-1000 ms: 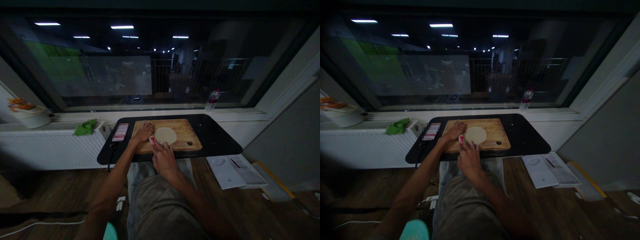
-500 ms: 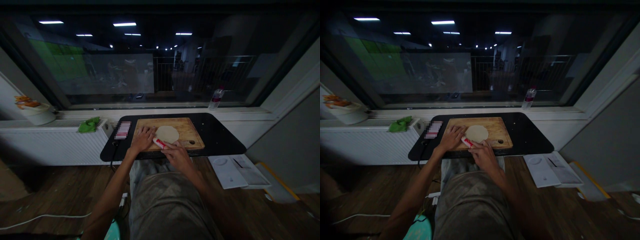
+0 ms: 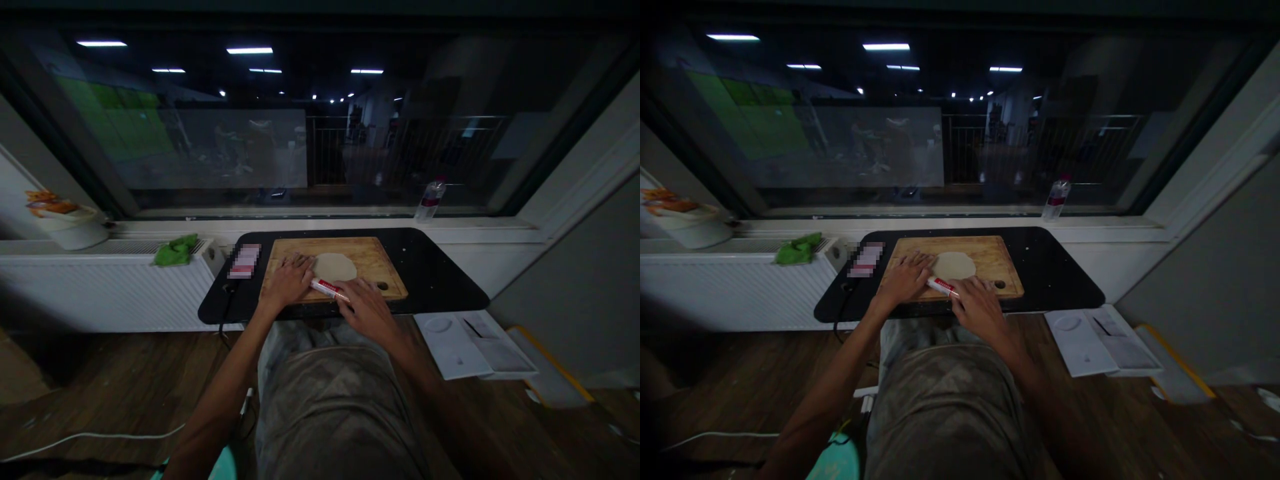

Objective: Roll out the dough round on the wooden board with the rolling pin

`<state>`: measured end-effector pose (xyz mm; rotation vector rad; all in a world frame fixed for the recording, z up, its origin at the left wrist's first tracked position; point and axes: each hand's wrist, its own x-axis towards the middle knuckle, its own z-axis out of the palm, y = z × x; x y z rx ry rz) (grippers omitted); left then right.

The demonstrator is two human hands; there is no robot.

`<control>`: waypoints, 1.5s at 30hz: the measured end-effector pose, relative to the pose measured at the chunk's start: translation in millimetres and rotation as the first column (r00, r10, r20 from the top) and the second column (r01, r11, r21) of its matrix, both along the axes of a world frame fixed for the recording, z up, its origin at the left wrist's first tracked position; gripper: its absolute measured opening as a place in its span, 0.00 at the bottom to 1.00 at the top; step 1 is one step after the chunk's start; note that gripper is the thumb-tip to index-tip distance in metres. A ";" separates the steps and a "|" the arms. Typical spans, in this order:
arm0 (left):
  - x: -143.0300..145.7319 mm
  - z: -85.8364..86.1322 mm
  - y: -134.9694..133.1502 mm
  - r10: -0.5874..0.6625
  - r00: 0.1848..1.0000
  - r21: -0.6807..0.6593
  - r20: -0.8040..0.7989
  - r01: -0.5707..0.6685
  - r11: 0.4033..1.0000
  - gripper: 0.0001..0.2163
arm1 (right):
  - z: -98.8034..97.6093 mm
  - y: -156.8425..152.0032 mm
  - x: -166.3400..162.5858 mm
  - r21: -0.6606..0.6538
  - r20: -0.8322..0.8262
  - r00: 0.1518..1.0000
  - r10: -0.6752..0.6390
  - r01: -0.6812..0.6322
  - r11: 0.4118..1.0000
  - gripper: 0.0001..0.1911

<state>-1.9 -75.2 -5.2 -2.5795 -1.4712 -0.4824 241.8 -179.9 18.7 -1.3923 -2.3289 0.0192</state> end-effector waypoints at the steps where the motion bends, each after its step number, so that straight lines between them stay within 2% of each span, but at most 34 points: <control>1: 0.4 -0.9 3.0 0.002 1.000 -0.005 -0.001 -0.002 1.000 0.25 | -0.2 0.3 -1.1 0.014 0.029 0.999 -0.020 0.020 1.000 0.22; 4: 1.9 -5.0 9.8 0.023 1.000 -0.009 -0.002 -0.023 1.000 0.26 | -0.8 4.7 -2.9 0.057 0.090 0.993 -0.077 0.072 0.996 0.24; 9: 2.9 -11.5 14.6 0.053 0.998 -0.002 0.024 -0.053 0.999 0.26 | -1.3 19.1 1.0 0.079 0.112 0.984 -0.137 0.129 0.989 0.22; 19: 4.5 -14.2 16.1 0.088 0.996 0.006 0.028 -0.088 0.996 0.24 | 1.9 33.2 8.8 0.073 0.101 0.989 -0.112 0.105 0.992 0.23; 24: 4.5 -16.9 16.8 0.093 0.994 0.063 0.061 -0.097 0.993 0.25 | 0.1 44.5 14.0 0.070 0.080 0.989 -0.128 0.122 0.990 0.25; 34: 11.9 -4.0 10.0 0.158 0.987 -0.004 0.041 -0.158 0.988 0.24 | 4.0 75.4 26.6 0.061 0.086 0.986 -0.143 0.138 0.989 0.26; 45: 11.0 2.3 9.4 0.134 0.991 0.033 -0.001 -0.134 0.990 0.21 | -6.4 92.1 31.7 0.046 0.067 0.992 -0.109 0.107 0.993 0.28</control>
